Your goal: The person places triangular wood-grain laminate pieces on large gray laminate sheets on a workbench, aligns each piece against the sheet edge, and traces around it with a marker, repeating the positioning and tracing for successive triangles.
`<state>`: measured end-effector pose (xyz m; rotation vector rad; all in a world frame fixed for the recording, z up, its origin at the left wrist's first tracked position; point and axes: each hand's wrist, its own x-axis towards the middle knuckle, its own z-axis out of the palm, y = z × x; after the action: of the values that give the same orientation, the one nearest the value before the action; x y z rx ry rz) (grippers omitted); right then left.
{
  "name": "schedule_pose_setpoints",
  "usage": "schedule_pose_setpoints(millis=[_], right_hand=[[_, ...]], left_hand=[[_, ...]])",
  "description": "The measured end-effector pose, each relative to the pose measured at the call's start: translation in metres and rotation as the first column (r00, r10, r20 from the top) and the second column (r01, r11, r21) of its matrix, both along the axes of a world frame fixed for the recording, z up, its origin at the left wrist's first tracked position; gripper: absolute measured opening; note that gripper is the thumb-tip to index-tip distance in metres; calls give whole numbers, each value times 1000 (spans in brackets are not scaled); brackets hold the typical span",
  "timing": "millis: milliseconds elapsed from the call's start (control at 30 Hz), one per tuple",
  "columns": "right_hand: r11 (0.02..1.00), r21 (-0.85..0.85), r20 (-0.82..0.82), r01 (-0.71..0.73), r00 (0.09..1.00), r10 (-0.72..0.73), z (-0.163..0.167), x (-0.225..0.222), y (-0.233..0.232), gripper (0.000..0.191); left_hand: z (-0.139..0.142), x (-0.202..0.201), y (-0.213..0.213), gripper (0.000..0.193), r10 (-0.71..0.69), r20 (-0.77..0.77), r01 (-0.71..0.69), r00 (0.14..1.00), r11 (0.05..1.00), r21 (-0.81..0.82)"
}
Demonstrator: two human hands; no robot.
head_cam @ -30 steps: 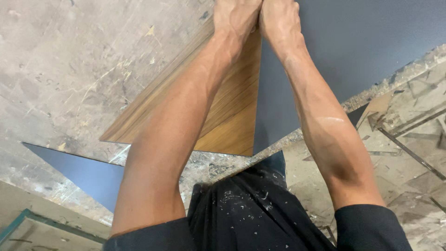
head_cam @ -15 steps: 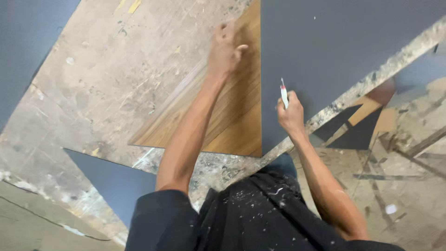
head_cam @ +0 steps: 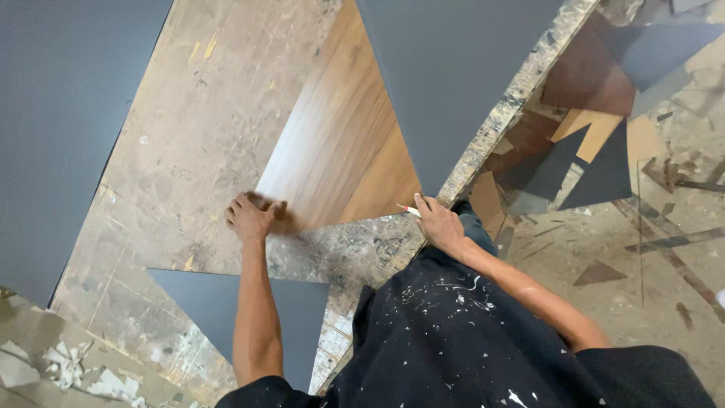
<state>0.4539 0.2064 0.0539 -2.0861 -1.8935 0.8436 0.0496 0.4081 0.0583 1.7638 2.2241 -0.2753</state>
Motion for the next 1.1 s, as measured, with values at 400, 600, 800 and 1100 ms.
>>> schedule_pose_setpoints(millis=[400,600,800,1100], right_hand=[[960,249,257,-130,964,64,3,9,0,61],[904,313,445,-291,886,131,-26,-2,7,36],[965,215,315,-147,946,74,-48,-11,6,33],[964,252,234,-81,972,20,-56,-12,-4,36]], left_hand=[[75,-17,48,54,-71,260,87,963,995,-49],[111,-4,56,43,-153,149,168,977,981,-100],[131,11,58,41,-180,0,179,984,977,-111],[129,12,69,46,-309,-94,303,946,950,-75]])
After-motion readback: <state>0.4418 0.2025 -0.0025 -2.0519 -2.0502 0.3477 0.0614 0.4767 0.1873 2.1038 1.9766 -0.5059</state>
